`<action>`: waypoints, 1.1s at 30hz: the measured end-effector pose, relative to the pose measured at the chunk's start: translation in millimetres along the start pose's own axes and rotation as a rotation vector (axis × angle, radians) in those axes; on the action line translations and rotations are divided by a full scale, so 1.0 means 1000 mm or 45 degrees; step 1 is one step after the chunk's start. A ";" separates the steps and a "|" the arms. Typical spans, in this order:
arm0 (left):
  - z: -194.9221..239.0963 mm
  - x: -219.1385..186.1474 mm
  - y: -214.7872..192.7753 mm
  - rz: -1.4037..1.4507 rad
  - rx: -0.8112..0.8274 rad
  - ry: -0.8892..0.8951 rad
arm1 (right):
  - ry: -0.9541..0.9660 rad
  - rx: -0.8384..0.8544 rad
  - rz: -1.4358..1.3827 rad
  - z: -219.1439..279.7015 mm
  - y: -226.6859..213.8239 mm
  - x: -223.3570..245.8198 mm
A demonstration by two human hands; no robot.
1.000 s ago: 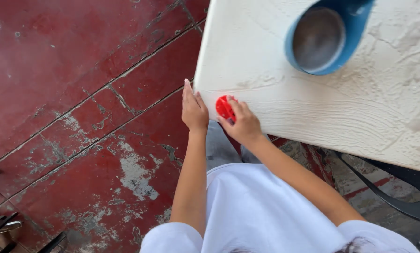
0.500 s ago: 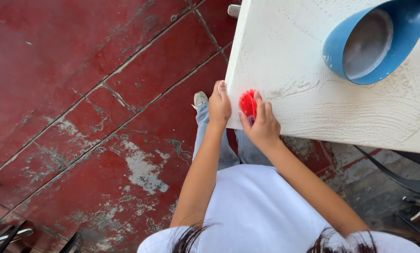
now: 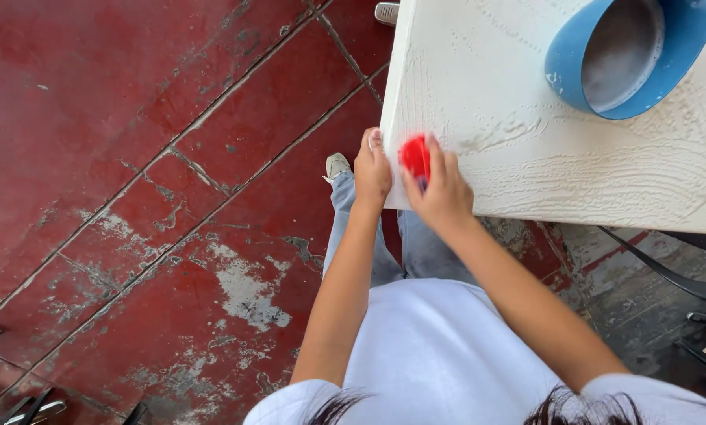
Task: Scrubbing and wiping down a white plastic table with soap and water.
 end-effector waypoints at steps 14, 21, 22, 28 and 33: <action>0.001 0.005 -0.001 0.045 0.021 0.030 | 0.150 0.166 0.056 -0.025 0.008 0.006; 0.005 0.011 -0.003 0.048 0.028 0.035 | 0.160 -0.211 0.049 -0.077 0.001 0.012; 0.001 0.013 -0.001 0.085 0.040 0.055 | 0.125 -0.291 0.054 -0.059 0.002 0.017; -0.013 0.045 0.005 0.297 0.139 0.037 | 0.170 -0.238 -0.120 -0.042 0.015 0.014; -0.009 0.051 0.009 0.350 0.167 0.085 | 0.302 -0.286 -0.102 -0.126 0.005 -0.002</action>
Point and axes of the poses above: each hand's wrist, its own z-axis away from the middle knuckle, its own y-axis out of the palm, x = y × z, the point moved 5 cm from there along -z, towards the middle knuckle, and after that the axes turned 3 degrees about z, right-handed, at the moved point
